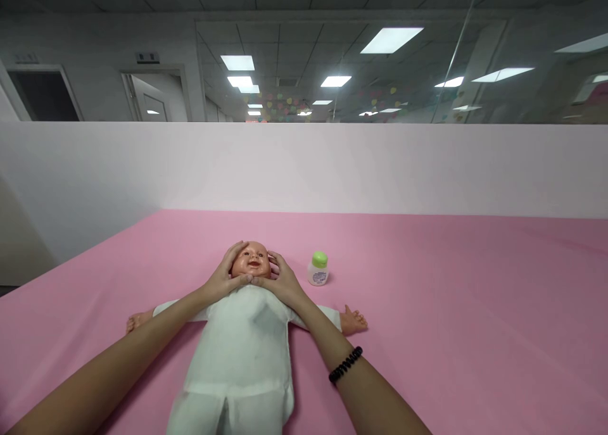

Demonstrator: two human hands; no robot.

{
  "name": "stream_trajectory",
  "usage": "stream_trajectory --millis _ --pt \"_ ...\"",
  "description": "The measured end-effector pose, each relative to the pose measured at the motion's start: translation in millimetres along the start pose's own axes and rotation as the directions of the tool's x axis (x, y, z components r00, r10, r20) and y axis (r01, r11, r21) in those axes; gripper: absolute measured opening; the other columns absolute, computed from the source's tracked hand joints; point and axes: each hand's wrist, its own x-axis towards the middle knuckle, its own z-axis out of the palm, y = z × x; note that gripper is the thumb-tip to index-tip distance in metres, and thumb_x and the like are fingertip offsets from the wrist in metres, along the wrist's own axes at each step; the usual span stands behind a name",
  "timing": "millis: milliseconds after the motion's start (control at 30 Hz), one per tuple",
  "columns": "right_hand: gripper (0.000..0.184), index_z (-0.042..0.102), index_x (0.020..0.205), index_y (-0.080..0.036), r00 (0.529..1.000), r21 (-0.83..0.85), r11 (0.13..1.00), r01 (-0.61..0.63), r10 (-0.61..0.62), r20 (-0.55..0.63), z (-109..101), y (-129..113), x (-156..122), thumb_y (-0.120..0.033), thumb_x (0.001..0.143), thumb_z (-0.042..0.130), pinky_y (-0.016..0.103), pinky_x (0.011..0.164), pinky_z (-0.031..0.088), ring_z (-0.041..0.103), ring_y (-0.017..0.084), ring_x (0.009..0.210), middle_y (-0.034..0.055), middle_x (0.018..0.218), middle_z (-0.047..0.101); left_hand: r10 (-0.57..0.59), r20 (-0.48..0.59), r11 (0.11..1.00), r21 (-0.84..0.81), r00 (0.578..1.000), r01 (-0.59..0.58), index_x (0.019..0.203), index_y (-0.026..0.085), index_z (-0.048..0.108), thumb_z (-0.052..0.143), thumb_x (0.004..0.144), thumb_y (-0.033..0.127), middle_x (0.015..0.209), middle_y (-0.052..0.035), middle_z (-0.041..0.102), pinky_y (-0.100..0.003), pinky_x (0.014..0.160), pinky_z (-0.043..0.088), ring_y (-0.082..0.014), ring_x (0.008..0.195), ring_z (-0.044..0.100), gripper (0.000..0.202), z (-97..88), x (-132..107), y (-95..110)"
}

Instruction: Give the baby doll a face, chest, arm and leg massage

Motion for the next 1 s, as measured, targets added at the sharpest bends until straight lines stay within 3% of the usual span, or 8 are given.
stream_trajectory --millis 100,200,333,500,667,833,900,1000 --pt "0.073 0.054 0.118 -0.022 0.988 -0.179 0.983 0.036 -0.063 -0.144 1 1 1 -0.047 0.060 0.090 0.040 0.086 0.056 0.068 0.024 0.100 0.0100 0.118 0.067 -0.073 -0.042 0.997 -0.012 0.996 0.072 0.153 0.028 0.034 0.074 0.082 0.053 0.165 -0.0112 0.023 -0.049 0.124 0.028 -0.0316 0.155 0.020 0.085 3.3 1 3" --pt "0.051 0.053 0.090 -0.023 0.948 -0.430 0.901 0.059 -0.186 -0.258 2 0 0 -0.049 0.062 0.087 0.033 0.068 0.049 0.061 0.020 0.075 0.0004 0.085 0.065 -0.139 -0.074 0.990 -0.033 0.988 0.137 0.154 0.027 0.030 0.074 0.082 0.053 0.166 -0.0118 0.024 -0.047 0.123 0.031 -0.0308 0.153 0.026 0.089 6.4 1 8" --pt "0.034 0.047 0.076 -0.023 0.922 -0.583 0.798 0.153 -0.327 -0.207 5 0 -2 -0.043 0.075 0.075 0.031 0.061 0.040 0.054 0.018 0.066 -0.0026 0.072 0.058 -0.171 -0.131 0.985 -0.017 0.976 0.171 0.152 0.025 0.032 0.072 0.083 0.048 0.163 -0.0128 0.032 -0.046 0.121 0.034 -0.0301 0.149 0.034 0.083 7.9 3 14" --pt "0.007 0.060 0.084 -0.022 0.907 -0.637 0.716 0.286 -0.417 -0.061 11 -1 -4 -0.027 0.088 0.056 0.035 0.077 0.048 0.063 0.020 0.083 0.0025 0.087 0.069 -0.156 -0.265 0.980 0.079 0.951 0.183 0.139 0.023 0.041 0.077 0.078 0.042 0.148 -0.0136 0.050 -0.046 0.113 0.042 -0.0298 0.139 0.047 0.074 3.7 7 14" --pt "0.033 0.065 0.120 -0.021 0.934 -0.634 0.707 0.314 -0.351 0.072 18 -4 -14 -0.038 0.093 0.056 0.042 0.102 0.047 0.064 0.026 0.115 0.0092 0.121 0.070 -0.123 -0.356 0.973 0.139 0.926 0.183 0.126 0.024 0.048 0.078 0.076 0.042 0.134 -0.0119 0.057 -0.047 0.103 0.047 -0.0298 0.124 0.057 0.061 -3.1 9 13" --pt "0.058 0.052 0.144 -0.022 0.962 -0.663 0.700 0.265 -0.235 0.137 25 -1 -23 -0.052 0.094 0.055 0.056 0.120 0.027 0.038 0.032 0.146 0.0108 0.152 0.050 -0.153 -0.365 0.965 0.146 0.918 0.219 0.123 0.025 0.048 0.076 0.077 0.042 0.129 -0.0107 0.063 -0.047 0.102 0.047 -0.0296 0.123 0.060 0.057 -8.7 6 11" --pt "0.058 0.050 0.145 -0.025 0.970 -0.676 0.697 0.238 -0.204 0.132 25 -1 -23 -0.055 0.095 0.053 0.060 0.120 0.023 0.033 0.034 0.149 0.0094 0.153 0.048 -0.156 -0.357 0.960 0.164 0.921 0.226 0.122 0.025 0.049 0.074 0.079 0.043 0.128 -0.0103 0.065 -0.047 0.104 0.046 -0.0296 0.123 0.060 0.053 -9.0 5 9" --pt "0.048 0.057 0.137 -0.023 0.957 -0.730 0.636 0.250 -0.279 0.084 17 -6 -18 -0.049 0.098 0.048 0.055 0.117 0.031 0.045 0.033 0.139 0.0113 0.140 0.059 -0.135 -0.296 0.961 0.193 0.946 0.198 0.125 0.024 0.050 0.069 0.084 0.044 0.131 -0.0101 0.064 -0.048 0.106 0.045 -0.0296 0.125 0.060 0.050 -7.5 4 5"
